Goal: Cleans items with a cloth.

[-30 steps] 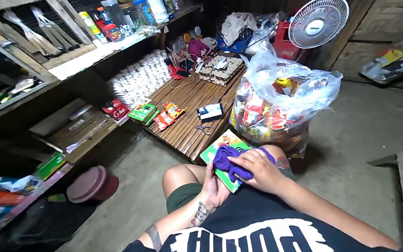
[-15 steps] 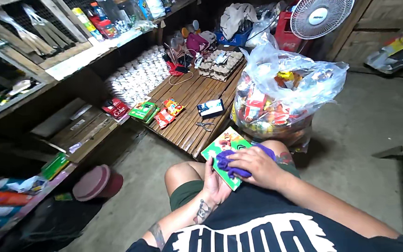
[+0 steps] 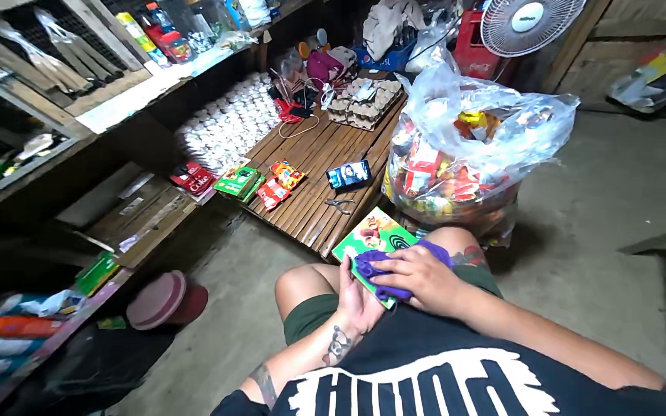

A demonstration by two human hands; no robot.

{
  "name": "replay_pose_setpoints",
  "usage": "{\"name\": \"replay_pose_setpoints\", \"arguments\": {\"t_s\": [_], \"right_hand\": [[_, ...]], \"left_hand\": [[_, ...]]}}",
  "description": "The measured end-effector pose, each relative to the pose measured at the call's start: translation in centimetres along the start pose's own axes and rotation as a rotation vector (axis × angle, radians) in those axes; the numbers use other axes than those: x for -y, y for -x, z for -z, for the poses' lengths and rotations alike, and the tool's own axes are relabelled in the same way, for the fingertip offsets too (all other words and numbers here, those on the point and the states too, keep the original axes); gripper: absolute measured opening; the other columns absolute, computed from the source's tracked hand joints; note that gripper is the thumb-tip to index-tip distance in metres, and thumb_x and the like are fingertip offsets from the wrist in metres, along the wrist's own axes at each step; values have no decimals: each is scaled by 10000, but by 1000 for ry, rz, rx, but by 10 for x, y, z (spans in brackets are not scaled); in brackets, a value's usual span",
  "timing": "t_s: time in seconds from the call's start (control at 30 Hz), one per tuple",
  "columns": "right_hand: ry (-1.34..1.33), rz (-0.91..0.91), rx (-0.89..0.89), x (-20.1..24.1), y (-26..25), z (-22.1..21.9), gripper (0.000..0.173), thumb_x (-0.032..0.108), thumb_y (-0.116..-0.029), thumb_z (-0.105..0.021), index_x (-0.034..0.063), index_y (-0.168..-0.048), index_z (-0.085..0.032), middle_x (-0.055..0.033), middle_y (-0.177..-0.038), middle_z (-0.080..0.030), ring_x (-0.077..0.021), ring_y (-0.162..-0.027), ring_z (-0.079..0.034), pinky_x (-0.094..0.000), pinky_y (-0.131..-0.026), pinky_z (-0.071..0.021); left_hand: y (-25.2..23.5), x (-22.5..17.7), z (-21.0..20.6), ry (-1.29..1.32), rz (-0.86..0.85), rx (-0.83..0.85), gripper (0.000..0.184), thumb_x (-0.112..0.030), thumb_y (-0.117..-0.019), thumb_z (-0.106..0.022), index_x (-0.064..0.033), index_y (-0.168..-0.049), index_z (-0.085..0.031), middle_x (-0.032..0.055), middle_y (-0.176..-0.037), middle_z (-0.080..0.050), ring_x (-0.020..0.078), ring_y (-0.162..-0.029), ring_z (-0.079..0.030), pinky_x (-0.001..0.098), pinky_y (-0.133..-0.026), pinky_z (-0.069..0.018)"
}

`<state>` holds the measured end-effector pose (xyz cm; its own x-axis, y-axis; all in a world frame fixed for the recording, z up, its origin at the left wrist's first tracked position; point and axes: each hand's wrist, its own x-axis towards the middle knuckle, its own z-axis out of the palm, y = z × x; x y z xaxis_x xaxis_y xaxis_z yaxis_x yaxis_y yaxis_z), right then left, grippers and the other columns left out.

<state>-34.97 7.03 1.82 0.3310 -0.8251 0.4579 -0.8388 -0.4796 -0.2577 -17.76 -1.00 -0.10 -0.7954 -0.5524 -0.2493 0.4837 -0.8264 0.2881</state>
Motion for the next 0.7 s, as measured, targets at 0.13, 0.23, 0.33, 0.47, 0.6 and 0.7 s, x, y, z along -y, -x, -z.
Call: {"name": "replay_pose_setpoints", "arguments": {"t_s": [0.13,0.23,0.33,0.47,0.6,0.7], "right_hand": [[67,-263,-27,-27,12,11,349,190,-927,-663,249,-1266,-719,-32,-1375,-660,-355,-1226,-622,-622,-941,-485],[90,-291,1,-24,5,14,352,175,-913,-662,236,-1254,-725,-31,-1358,-669,-352,-1213,-625,-614,-926,-485],[8,-95,55,-1,-6,7,341,165,-886,-694,234,-1217,-739,-15,-1332,-684,-316,-1188,-642,-579,-908,-508],[-66,189,75,8,-7,-4,376,107,-862,-689,278,-1194,-738,31,-1361,-667,-298,-1225,-620,-543,-914,-510],[-40,171,-6,-24,8,3,384,96,-904,-627,307,-1208,-731,50,-1361,-669,-286,-1262,-605,-551,-974,-487],[33,20,-40,-51,24,21,395,99,-916,-605,309,-1229,-724,37,-1358,-671,-299,-1247,-614,-567,-982,-478]], "left_hand": [[-2,0,-2,44,3,-59,746,-719,-997,-206,-135,-1362,-493,164,-1245,-657,319,-1145,-656,504,-943,-551],[-4,2,-7,59,-6,-86,749,-721,-997,-201,-136,-1365,-491,166,-1237,-657,322,-1136,-660,513,-932,-556],[-6,3,-5,34,-4,-81,761,-739,-986,-189,-130,-1179,-603,117,-1056,-709,250,-983,-705,443,-842,-591],[-4,0,-4,22,3,-179,858,-796,-947,-170,-106,-915,-678,89,-804,-715,179,-711,-706,340,-616,-591],[-4,-2,-8,39,-26,-206,791,-748,-978,-173,-114,-1216,-582,125,-1076,-696,254,-1009,-690,452,-860,-578],[-5,-2,-10,37,-60,-235,693,-681,-1014,-213,-141,-1323,-519,146,-1177,-676,304,-1074,-680,510,-882,-572]]}}
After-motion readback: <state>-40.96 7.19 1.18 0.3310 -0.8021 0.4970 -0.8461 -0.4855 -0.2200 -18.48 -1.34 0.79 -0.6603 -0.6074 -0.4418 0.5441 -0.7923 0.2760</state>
